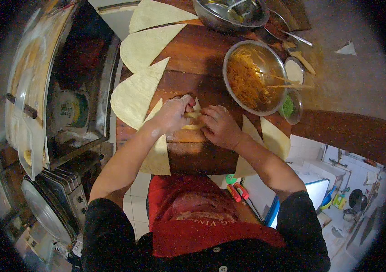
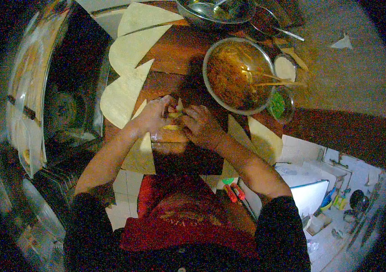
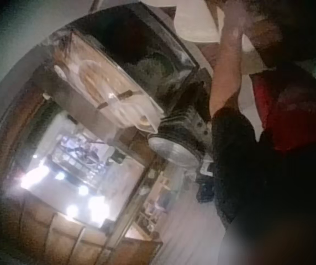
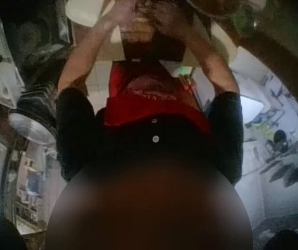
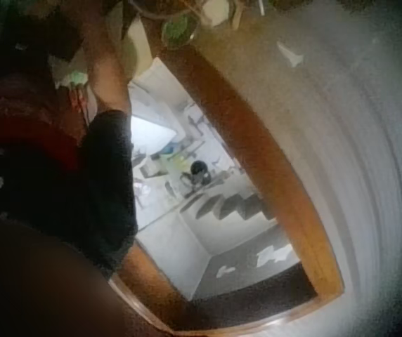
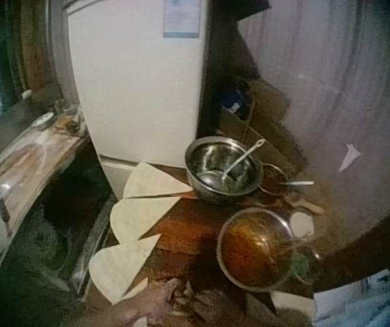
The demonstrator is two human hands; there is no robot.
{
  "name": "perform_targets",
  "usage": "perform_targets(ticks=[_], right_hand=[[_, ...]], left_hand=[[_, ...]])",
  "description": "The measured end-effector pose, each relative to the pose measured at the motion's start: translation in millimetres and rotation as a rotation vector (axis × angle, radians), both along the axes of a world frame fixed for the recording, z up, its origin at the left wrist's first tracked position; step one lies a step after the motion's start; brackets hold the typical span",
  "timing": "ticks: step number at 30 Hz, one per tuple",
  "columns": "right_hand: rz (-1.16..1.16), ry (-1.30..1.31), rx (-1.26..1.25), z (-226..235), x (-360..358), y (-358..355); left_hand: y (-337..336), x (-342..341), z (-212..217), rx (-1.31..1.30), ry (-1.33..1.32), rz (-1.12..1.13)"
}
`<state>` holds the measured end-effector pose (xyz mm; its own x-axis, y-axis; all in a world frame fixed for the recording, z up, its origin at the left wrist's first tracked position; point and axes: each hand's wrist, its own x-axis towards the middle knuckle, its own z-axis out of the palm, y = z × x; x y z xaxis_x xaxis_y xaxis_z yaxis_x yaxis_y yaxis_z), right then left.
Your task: The person places a portion of shredded filling onto triangular pastry sheets, folds them into samosas, and places the finished units into a plastic container. The process is repeated multiple times.
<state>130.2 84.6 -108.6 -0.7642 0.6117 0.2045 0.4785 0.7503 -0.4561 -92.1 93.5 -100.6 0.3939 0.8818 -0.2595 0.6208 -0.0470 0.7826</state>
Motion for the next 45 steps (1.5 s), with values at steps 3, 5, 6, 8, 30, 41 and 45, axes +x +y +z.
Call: perform_targets(ticks=[3,5,6,8,30,41,45], right_hand=[[-0.053,0.045,-0.048,-10.5,2.4,4.5],[-0.077,0.042,-0.150,-13.7,3.6,11.7],[-0.094,0.022,-0.260,-13.1,3.1,15.9],[-0.124,-0.019,-0.475,-5.2,-0.7,24.5],[-0.618,0.361,-1.074,-10.2,-32.5,31.5],[-0.294,0.480,-1.525,120.1,-237.1,-48.3],[-0.176,0.608,-1.497,123.3,-360.2,-88.1]], left_hand=[[-4.8,-3.5,14.0,0.186,0.102,0.031],[-14.6,-3.8,8.3,0.334,0.159,0.034],[-19.7,-4.0,3.0,0.406,0.188,0.037],[-28.1,-4.1,-13.2,0.532,0.193,-0.047],[-38.9,42.8,-2.2,-0.678,-1.125,1.205],[-154.7,-159.6,113.3,-0.357,-1.278,1.337],[-208.6,-275.0,153.8,-0.131,-1.175,1.379]])
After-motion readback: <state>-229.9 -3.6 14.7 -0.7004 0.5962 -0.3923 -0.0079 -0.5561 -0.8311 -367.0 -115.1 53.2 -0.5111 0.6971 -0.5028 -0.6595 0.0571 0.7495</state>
